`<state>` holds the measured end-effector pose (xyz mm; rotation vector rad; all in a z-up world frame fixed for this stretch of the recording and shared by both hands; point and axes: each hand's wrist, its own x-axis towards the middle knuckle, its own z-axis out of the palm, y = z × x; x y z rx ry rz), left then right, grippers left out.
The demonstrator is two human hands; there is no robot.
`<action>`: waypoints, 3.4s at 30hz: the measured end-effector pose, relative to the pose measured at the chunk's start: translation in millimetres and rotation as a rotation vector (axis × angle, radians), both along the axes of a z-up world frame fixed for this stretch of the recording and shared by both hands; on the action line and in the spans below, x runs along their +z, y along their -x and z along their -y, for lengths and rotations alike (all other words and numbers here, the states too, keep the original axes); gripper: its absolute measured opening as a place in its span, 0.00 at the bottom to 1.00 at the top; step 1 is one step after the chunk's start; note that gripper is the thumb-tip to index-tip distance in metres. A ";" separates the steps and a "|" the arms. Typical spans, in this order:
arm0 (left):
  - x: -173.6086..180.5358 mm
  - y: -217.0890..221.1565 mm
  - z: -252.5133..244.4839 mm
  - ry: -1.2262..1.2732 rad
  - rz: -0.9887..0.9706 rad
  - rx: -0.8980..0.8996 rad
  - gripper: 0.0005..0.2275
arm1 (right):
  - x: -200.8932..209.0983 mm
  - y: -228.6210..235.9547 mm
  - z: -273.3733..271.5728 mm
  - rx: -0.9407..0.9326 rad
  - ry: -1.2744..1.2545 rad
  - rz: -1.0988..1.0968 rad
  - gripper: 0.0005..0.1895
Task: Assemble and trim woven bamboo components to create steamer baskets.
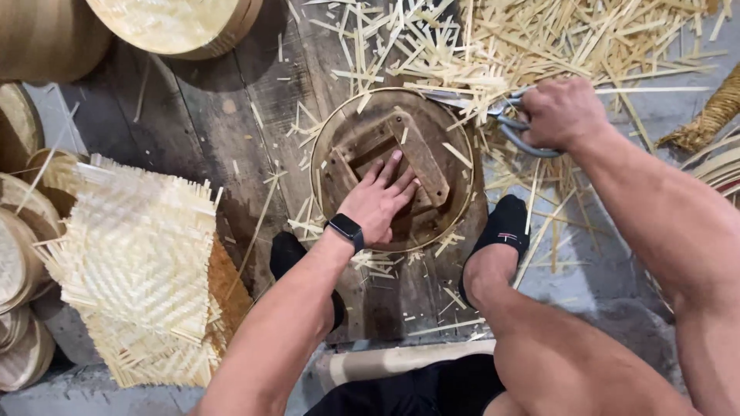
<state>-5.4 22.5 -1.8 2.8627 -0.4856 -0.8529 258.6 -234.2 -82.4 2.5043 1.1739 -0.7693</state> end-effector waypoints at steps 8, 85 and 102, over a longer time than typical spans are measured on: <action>-0.7 -3.0 -3.7 0.029 0.071 -0.053 0.49 | 16.9 9.2 -32.4 0.164 -0.335 0.276 0.34; -75.7 115.7 3.2 1.204 -0.044 2.235 0.08 | 47.5 170.9 -18.6 -1.351 -0.803 -0.851 0.18; 130.0 -3.2 52.6 0.754 0.860 0.915 0.25 | 174.1 133.3 -73.5 -1.434 -1.613 -1.742 0.36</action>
